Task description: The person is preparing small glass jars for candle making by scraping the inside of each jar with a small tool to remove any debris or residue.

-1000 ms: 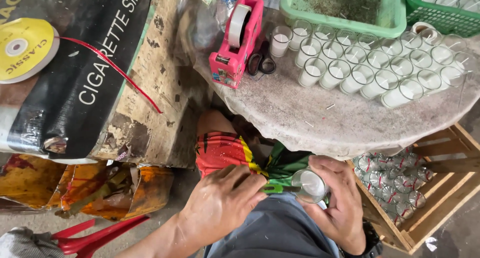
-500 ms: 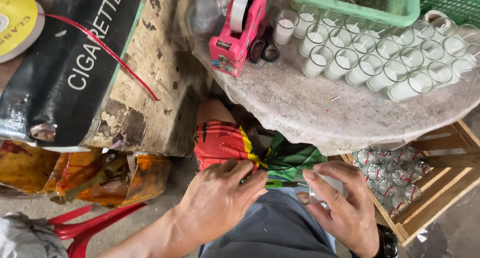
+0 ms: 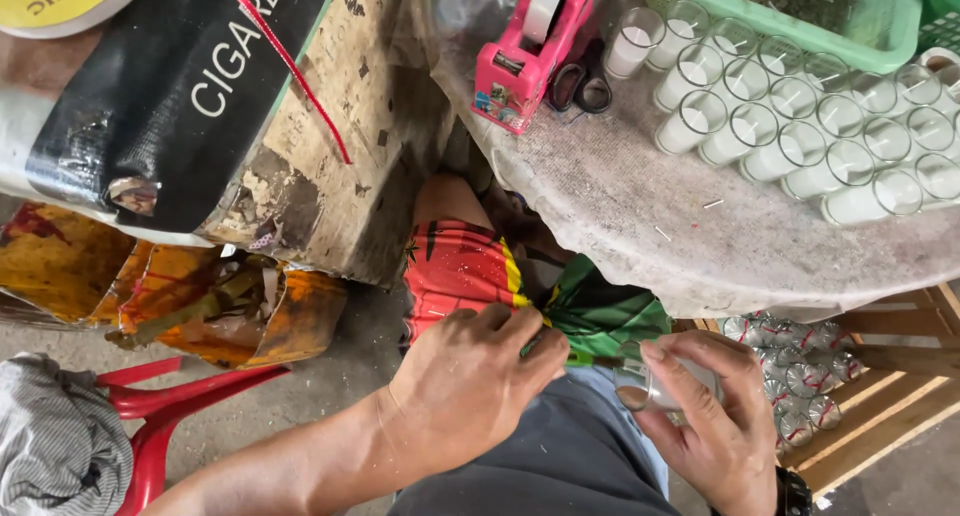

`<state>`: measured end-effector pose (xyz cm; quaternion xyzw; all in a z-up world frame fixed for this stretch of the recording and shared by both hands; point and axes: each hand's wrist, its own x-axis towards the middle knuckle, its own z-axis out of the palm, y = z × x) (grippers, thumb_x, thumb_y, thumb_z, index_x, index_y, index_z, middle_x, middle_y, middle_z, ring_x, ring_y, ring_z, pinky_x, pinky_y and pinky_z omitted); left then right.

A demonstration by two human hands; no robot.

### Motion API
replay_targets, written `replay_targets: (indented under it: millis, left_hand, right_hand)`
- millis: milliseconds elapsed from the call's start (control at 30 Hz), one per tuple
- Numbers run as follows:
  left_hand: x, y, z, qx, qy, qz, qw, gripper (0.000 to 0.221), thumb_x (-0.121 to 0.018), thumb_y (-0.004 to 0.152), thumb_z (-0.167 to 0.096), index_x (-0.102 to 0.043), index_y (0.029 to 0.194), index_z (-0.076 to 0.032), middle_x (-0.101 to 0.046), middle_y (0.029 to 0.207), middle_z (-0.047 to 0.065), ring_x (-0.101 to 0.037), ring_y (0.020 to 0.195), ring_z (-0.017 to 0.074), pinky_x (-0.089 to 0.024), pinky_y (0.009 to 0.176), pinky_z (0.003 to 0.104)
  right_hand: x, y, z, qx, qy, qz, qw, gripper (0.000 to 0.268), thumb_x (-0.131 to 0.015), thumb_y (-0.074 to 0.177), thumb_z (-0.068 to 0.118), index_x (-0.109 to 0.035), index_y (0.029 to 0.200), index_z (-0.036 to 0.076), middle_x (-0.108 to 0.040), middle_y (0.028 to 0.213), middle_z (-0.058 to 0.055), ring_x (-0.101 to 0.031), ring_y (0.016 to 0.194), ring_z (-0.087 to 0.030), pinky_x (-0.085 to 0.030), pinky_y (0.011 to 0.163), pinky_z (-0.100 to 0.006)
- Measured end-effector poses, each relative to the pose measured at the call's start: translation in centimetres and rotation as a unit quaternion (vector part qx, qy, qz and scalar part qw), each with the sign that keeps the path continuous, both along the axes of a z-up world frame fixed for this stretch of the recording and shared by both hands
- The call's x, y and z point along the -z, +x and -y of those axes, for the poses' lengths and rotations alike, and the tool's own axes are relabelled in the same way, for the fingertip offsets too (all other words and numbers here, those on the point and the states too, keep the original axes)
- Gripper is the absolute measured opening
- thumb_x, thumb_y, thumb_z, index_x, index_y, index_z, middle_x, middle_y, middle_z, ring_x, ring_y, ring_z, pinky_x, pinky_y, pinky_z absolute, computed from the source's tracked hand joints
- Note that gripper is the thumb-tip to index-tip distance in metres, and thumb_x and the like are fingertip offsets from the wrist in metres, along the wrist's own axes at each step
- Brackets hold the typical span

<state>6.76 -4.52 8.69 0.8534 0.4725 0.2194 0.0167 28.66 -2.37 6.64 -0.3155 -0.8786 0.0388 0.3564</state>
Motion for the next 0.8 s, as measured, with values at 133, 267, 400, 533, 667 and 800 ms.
replay_targets:
  millis: [133,267,400,533,667,800]
  left_hand:
    - [0.0,0.1,0.2,-0.006,0.01,-0.028,1.0,0.014,-0.056,0.081,-0.027,-0.05,0.08,-0.014,-0.047,0.073,0.003,-0.048,0.054,0.0207,-0.038,0.038,0.034]
    - [0.2,0.1,0.3,-0.007,0.013,-0.031,0.999,0.011,-0.054,0.075,-0.019,-0.051,0.082,-0.012,-0.045,0.072,0.004,-0.046,0.053,0.0214,-0.036,0.039,0.035]
    - [0.8,0.2,0.4,0.035,-0.018,-0.027,0.999,0.015,-0.054,0.083,-0.029,-0.051,0.081,-0.014,-0.046,0.069,0.003,-0.047,0.045,0.0218,-0.034,0.035,0.036]
    - [0.6,0.2,0.1,-0.016,0.017,-0.026,0.999,0.013,-0.054,0.069,-0.014,-0.05,0.081,-0.011,-0.043,0.069,0.004,-0.045,0.05,0.0199,-0.034,0.037,0.032]
    - [0.8,0.4,0.5,0.013,-0.001,-0.009,1.0,0.014,-0.056,0.082,-0.025,-0.052,0.079,-0.013,-0.045,0.066,0.003,-0.046,0.049,0.0193,-0.035,0.035,0.033]
    - [1.1,0.7,0.5,-0.026,0.057,-0.018,0.998,0.006,-0.057,0.073,-0.014,-0.051,0.073,-0.013,-0.043,0.065,0.003,-0.044,0.049,0.0185,-0.033,0.035,0.031]
  right_hand:
    - [0.6,0.3,-0.2,-0.002,0.008,0.003,1.0,0.036,-0.059,0.079,0.022,-0.051,0.11,0.007,-0.048,0.101,-0.014,-0.055,0.091,-0.025,-0.049,0.082,-0.037]
    - [0.6,0.1,-0.2,-0.011,0.005,0.004,1.0,0.036,-0.06,0.079,0.02,-0.051,0.11,0.005,-0.048,0.102,-0.013,-0.055,0.092,-0.025,-0.049,0.082,-0.037]
    - [0.9,0.2,-0.1,-0.004,-0.027,-0.011,1.0,0.037,-0.062,0.076,0.019,-0.051,0.108,0.002,-0.05,0.1,-0.015,-0.056,0.092,-0.027,-0.049,0.084,-0.038]
    - [1.5,0.4,0.1,0.018,-0.022,0.011,1.0,0.047,-0.065,0.074,0.025,-0.051,0.111,0.0,-0.051,0.103,-0.015,-0.055,0.094,-0.027,-0.049,0.085,-0.036]
    - [1.4,0.1,-0.2,0.001,-0.046,-0.009,0.999,0.041,-0.063,0.073,0.024,-0.051,0.105,0.0,-0.05,0.102,-0.015,-0.056,0.095,-0.026,-0.05,0.084,-0.035]
    - [1.9,0.1,-0.2,-0.012,-0.047,-0.007,0.999,0.04,-0.062,0.074,0.025,-0.051,0.104,0.0,-0.05,0.103,-0.015,-0.055,0.096,-0.025,-0.051,0.086,-0.035]
